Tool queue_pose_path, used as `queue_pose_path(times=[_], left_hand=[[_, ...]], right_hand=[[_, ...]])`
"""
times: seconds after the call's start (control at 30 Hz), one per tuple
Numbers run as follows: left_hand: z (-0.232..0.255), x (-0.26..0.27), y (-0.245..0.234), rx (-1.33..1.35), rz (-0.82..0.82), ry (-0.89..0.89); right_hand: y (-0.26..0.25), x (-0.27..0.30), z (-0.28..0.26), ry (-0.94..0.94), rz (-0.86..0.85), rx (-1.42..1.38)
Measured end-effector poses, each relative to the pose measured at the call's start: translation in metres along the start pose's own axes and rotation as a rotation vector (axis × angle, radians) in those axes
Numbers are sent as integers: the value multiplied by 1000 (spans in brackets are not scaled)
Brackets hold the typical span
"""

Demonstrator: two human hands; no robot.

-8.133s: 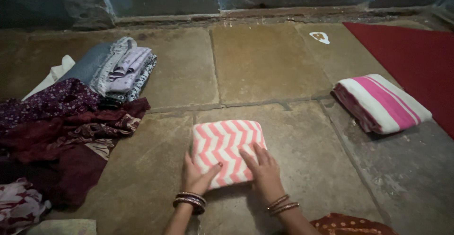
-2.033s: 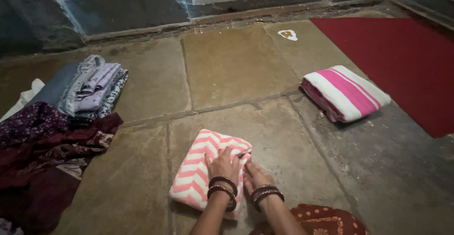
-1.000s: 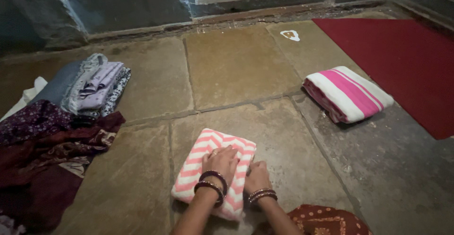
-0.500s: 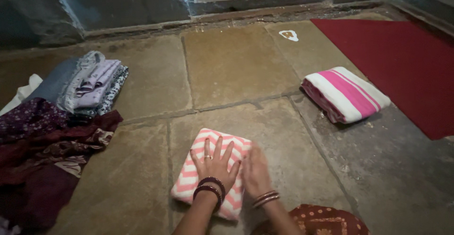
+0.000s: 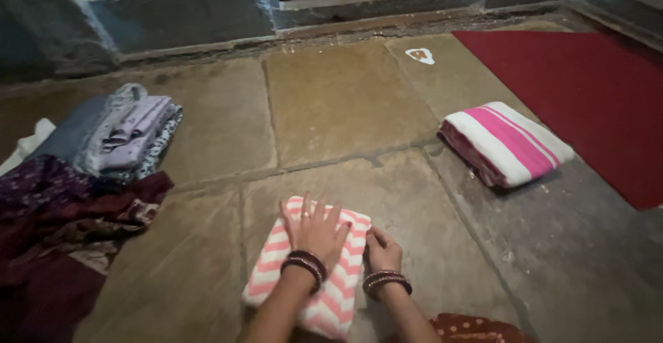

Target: The person folds a pink and white chevron-patterned towel on the floor, then places it on a stack. They then unfold a red and white floral-patterned cloth and begin to fold it.

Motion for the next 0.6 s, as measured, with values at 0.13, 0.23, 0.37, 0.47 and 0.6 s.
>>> queue_pose_path(times=[0.13, 0.23, 0.37, 0.47, 0.6], left_hand=[[-2, -11, 5, 6, -95, 40], [8, -6, 12, 22, -45, 199], [11, -1, 21, 30, 42, 314], [1, -11, 31, 116, 14, 286], [-54, -47, 27, 259, 96, -5]], right_hand=[[7, 1, -4, 37, -28, -51], [18, -5, -24, -111, -134, 194], [18, -25, -17, -68, -198, 366], [2, -39, -6, 11, -122, 247], [-10, -42, -3, 175, -77, -92]])
Point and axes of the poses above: each hand's wrist, its own x-axis away from the middle knuckle, its own y-axis out of the palm, z = x × y, the point moved 9 cm from there along -x, towards the middle knuckle, and after that the axes turned 15 degrees about -z, right-handed, at the moved point
